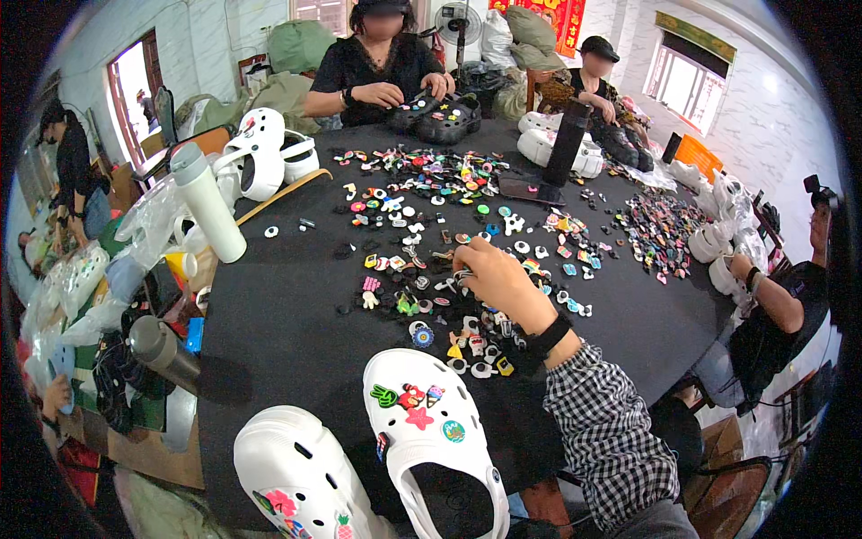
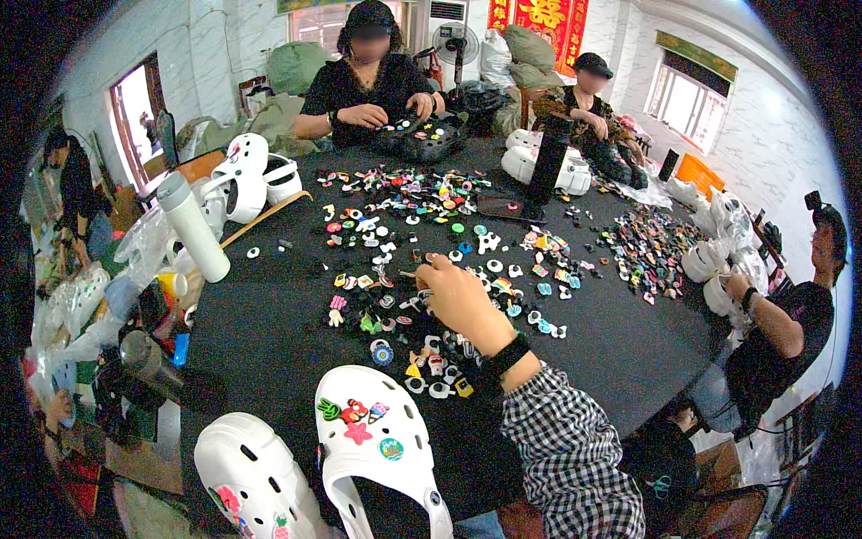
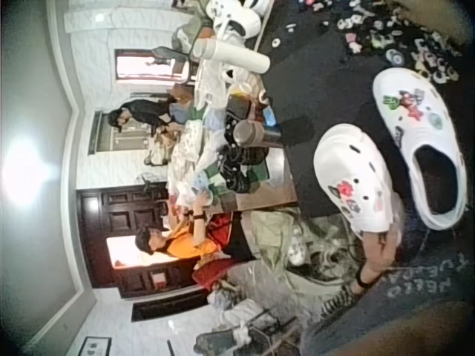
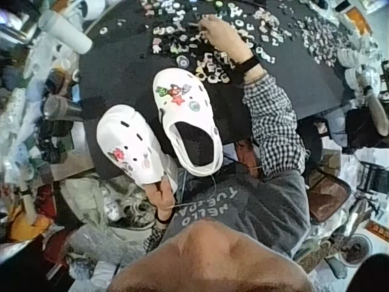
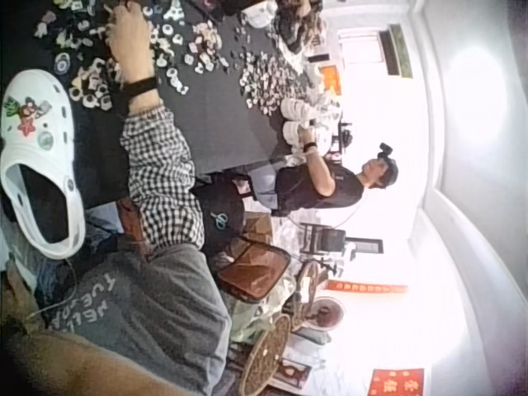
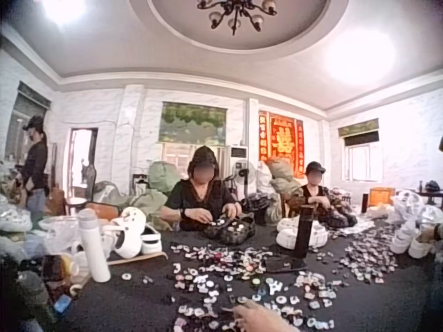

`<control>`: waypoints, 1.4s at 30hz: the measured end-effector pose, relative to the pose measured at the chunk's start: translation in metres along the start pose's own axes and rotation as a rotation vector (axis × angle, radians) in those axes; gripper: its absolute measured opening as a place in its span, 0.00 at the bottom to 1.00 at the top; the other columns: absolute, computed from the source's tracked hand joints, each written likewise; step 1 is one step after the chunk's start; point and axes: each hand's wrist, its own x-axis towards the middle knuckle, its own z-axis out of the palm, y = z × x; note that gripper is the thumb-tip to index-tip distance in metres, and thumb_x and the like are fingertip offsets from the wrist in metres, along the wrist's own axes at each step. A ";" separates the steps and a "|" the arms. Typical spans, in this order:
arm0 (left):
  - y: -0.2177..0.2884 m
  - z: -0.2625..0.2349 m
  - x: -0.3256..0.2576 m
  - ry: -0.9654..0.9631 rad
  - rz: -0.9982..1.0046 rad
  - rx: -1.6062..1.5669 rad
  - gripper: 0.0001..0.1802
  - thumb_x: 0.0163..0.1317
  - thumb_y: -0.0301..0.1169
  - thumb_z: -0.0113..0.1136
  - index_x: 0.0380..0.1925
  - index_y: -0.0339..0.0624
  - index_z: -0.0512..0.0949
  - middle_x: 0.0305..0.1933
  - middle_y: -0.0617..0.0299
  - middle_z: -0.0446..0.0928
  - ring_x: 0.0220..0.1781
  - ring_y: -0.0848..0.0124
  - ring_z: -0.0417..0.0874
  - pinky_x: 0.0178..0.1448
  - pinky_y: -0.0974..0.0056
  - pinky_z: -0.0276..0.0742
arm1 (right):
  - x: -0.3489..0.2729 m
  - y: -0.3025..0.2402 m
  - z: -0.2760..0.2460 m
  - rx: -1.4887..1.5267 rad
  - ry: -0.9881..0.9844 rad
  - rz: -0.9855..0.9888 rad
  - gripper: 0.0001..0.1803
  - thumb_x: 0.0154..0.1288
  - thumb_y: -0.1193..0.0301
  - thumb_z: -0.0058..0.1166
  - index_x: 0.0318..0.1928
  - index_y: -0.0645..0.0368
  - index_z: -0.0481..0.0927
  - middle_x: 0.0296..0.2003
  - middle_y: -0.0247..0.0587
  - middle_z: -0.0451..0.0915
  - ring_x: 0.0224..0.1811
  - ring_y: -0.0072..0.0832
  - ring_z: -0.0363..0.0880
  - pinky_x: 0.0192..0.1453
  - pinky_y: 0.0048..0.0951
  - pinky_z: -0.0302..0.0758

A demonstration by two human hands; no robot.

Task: The recorder is assembling white foam clogs by attaching decorative charms and straps at a large work table with other workers.

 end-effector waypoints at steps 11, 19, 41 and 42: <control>0.001 -0.001 -0.002 -0.014 -0.018 0.001 0.16 0.62 0.25 0.56 0.48 0.25 0.74 0.43 0.44 0.78 0.38 0.55 0.76 0.44 0.58 0.71 | 0.002 0.000 -0.015 0.758 -0.042 0.073 0.12 0.56 0.79 0.57 0.42 0.61 0.77 0.38 0.39 0.82 0.41 0.27 0.81 0.47 0.29 0.75; 0.008 0.002 0.006 -0.024 -0.076 -0.037 0.16 0.63 0.26 0.56 0.47 0.25 0.74 0.37 0.48 0.77 0.31 0.61 0.72 0.38 0.60 0.70 | 0.000 -0.004 -0.020 0.823 -0.091 -0.025 0.11 0.55 0.81 0.54 0.41 0.61 0.79 0.39 0.35 0.80 0.43 0.25 0.78 0.51 0.26 0.74; -0.045 0.046 -0.019 0.301 0.381 0.155 0.09 0.46 0.14 0.62 0.29 0.32 0.82 0.19 0.45 0.75 0.16 0.62 0.70 0.21 0.59 0.62 | -0.010 0.037 0.003 0.479 0.045 0.055 0.13 0.54 0.78 0.55 0.42 0.63 0.79 0.32 0.43 0.80 0.30 0.25 0.76 0.36 0.27 0.72; -0.109 0.073 -0.058 0.350 0.677 -0.096 0.07 0.42 0.14 0.63 0.23 0.33 0.83 0.12 0.49 0.70 0.12 0.63 0.69 0.17 0.59 0.58 | -0.006 0.019 -0.003 0.481 0.019 0.019 0.11 0.54 0.78 0.55 0.40 0.64 0.78 0.29 0.43 0.79 0.29 0.25 0.75 0.35 0.28 0.71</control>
